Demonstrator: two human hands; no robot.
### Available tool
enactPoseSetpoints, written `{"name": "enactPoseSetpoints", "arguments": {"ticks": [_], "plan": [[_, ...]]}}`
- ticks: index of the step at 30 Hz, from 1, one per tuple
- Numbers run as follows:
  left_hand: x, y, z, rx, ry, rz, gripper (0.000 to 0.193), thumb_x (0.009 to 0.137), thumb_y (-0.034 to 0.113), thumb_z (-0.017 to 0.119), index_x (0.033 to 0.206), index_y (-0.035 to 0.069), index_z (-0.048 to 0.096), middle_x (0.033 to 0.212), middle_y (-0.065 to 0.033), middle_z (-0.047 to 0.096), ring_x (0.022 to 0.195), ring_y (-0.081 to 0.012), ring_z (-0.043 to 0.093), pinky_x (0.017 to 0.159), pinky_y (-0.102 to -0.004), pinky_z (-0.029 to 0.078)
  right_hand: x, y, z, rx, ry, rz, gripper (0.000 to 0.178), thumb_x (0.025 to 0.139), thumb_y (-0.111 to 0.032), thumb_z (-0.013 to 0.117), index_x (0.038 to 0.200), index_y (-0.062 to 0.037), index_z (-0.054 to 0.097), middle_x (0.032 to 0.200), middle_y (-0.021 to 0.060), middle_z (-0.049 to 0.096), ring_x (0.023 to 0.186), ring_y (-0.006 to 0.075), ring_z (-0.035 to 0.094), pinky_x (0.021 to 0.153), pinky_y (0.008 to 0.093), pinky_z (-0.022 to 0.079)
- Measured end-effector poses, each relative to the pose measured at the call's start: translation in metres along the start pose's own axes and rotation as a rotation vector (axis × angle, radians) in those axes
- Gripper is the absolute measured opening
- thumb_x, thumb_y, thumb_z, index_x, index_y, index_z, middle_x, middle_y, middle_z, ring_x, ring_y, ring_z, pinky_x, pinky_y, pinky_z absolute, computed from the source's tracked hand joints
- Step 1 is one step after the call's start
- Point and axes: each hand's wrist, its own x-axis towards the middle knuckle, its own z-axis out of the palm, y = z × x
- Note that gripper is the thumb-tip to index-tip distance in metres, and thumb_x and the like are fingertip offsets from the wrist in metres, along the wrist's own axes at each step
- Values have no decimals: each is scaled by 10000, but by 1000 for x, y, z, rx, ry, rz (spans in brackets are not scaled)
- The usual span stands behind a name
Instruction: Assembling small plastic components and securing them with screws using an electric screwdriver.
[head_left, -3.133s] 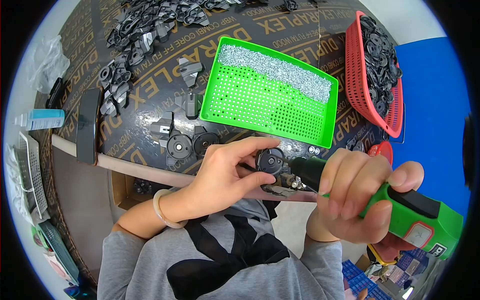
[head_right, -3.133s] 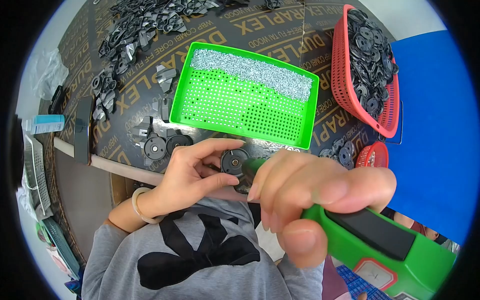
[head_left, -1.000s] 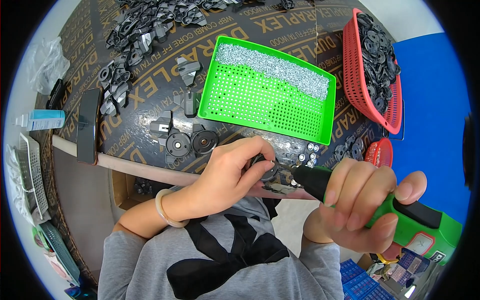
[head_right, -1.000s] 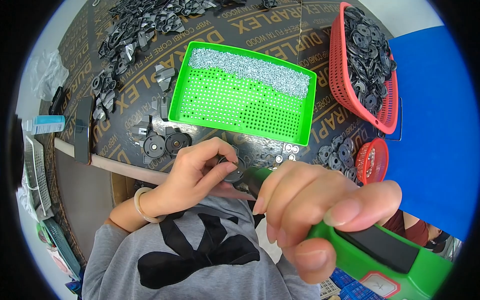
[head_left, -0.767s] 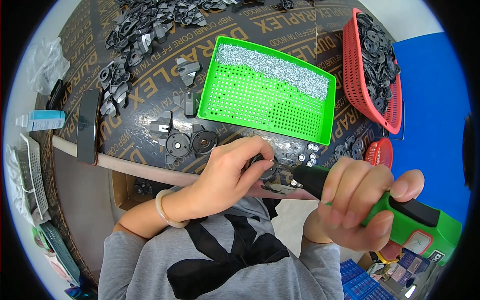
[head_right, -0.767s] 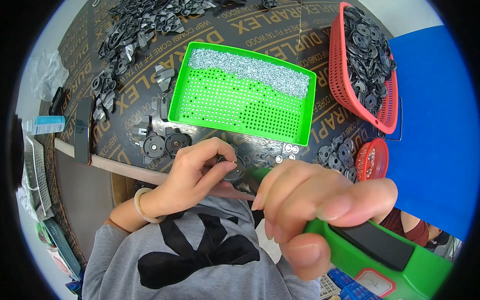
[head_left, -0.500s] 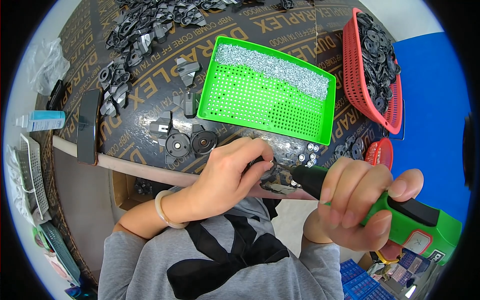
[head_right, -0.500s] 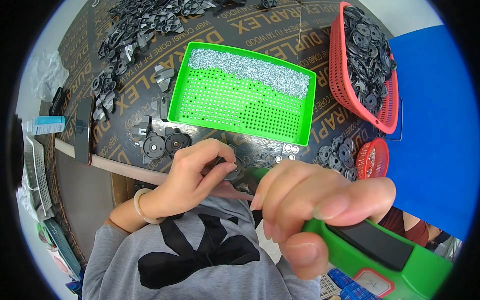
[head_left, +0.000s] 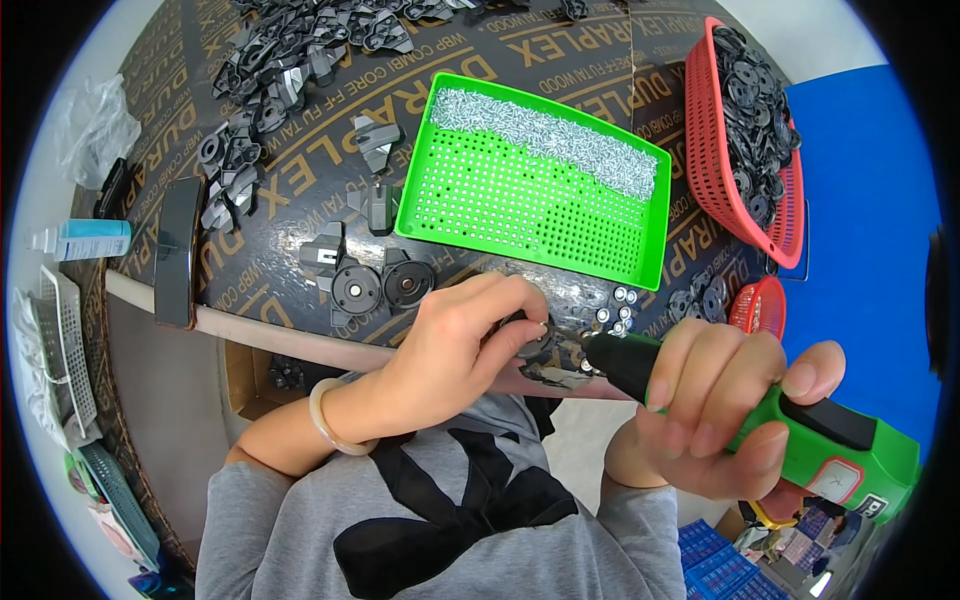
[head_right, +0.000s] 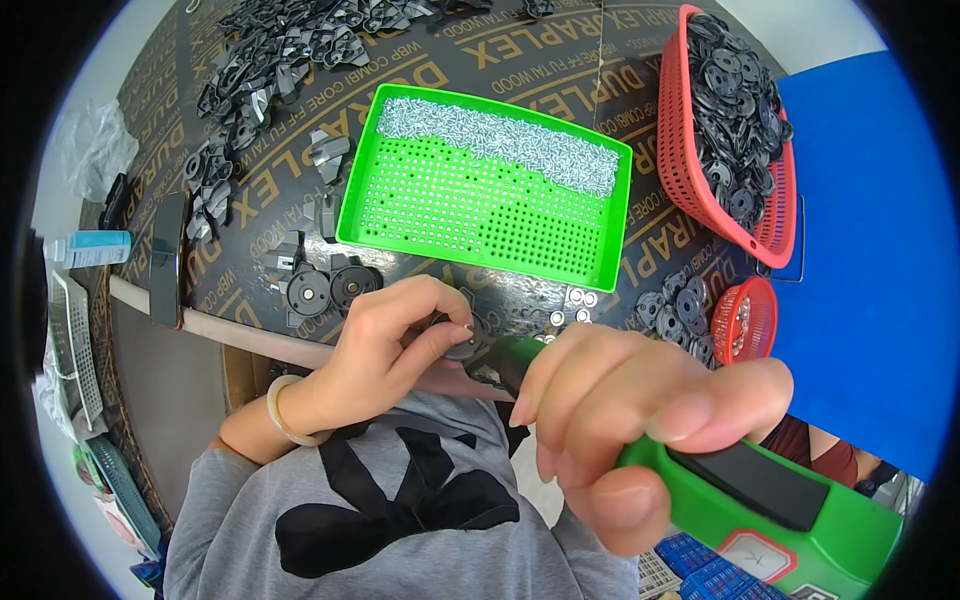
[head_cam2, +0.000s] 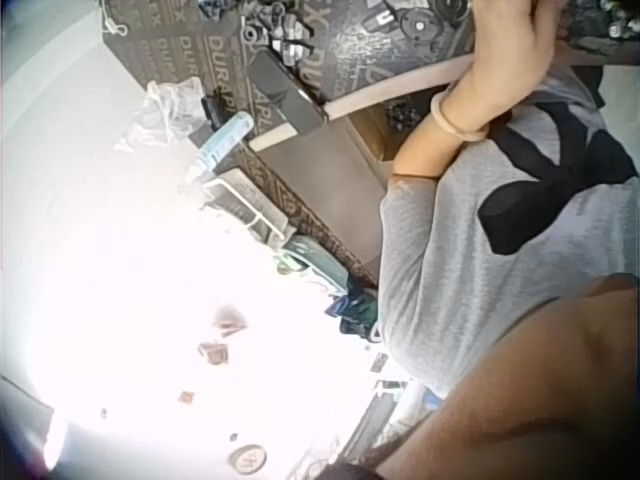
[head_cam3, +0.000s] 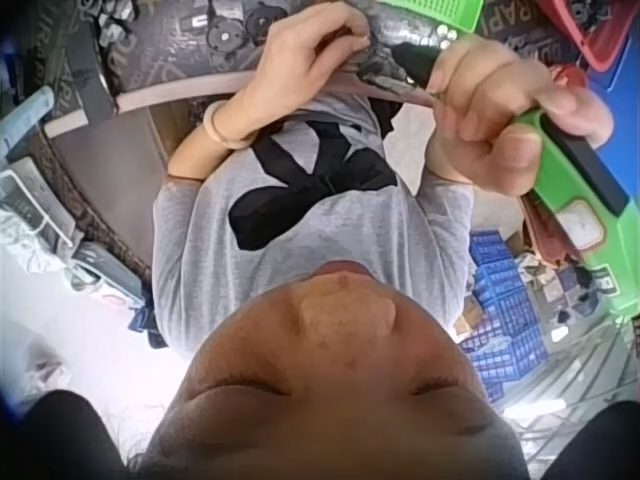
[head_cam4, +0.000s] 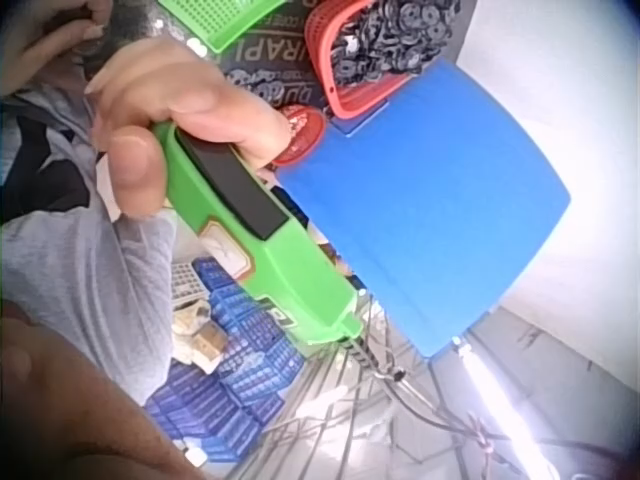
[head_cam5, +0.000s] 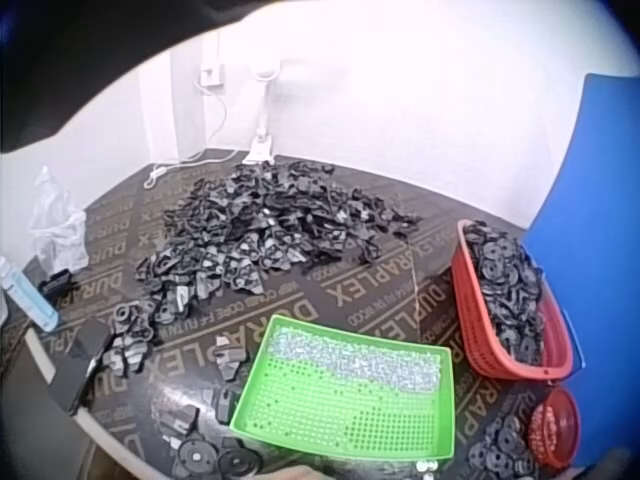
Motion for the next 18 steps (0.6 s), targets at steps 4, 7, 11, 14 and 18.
{"name": "enactPoseSetpoints", "arguments": {"ticks": [4, 7, 11, 14, 18], "plan": [[0, -1, 0, -79, -15, -54, 81, 860, -51, 633, 924, -11, 602, 857, -85, 607, 698, -162, 612, 580, -267, 487, 0, 0, 1, -6, 1, 0, 273, 962, -218, 566, 1143, -112, 392, 665, 6, 520, 525, 107, 501, 555, 272, 437], [0, 0, -1, -23, -15, -25, 85, 859, -49, 638, 926, -13, 602, 862, -83, 605, 700, -153, 614, 588, -265, 495, -1, -1, 0, -15, -10, 22, 268, 961, -215, 566, 1139, -112, 394, 662, 5, 520, 526, 106, 500, 557, 275, 439], [0, 1, 3, -50, 46, -14, 112, 833, -15, 661, 907, 21, 585, 767, -109, 572, 638, -256, 597, 575, -344, 466, 0, -1, 0, -14, -5, 19, 267, 958, -213, 567, 1136, -113, 396, 657, 2, 519, 526, 106, 498, 557, 274, 438], [0, 4, -2, -102, -56, -139, 86, 876, -48, 633, 946, -19, 594, 906, -66, 610, 750, -107, 641, 613, -235, 540, 0, -2, -2, -22, -3, -2, 269, 959, -216, 561, 1142, -111, 396, 654, -1, 517, 525, 103, 493, 558, 276, 439], [1, 5, 1, -353, -83, -342, 97, 893, -42, 623, 987, -21, 604, 960, -51, 613, 794, -85, 647, 652, -214, 569, 1, -1, -5, -25, 6, -49, 274, 961, -220, 551, 1158, -102, 401, 652, -3, 512, 521, 101, 482, 561, 283, 442]]}}
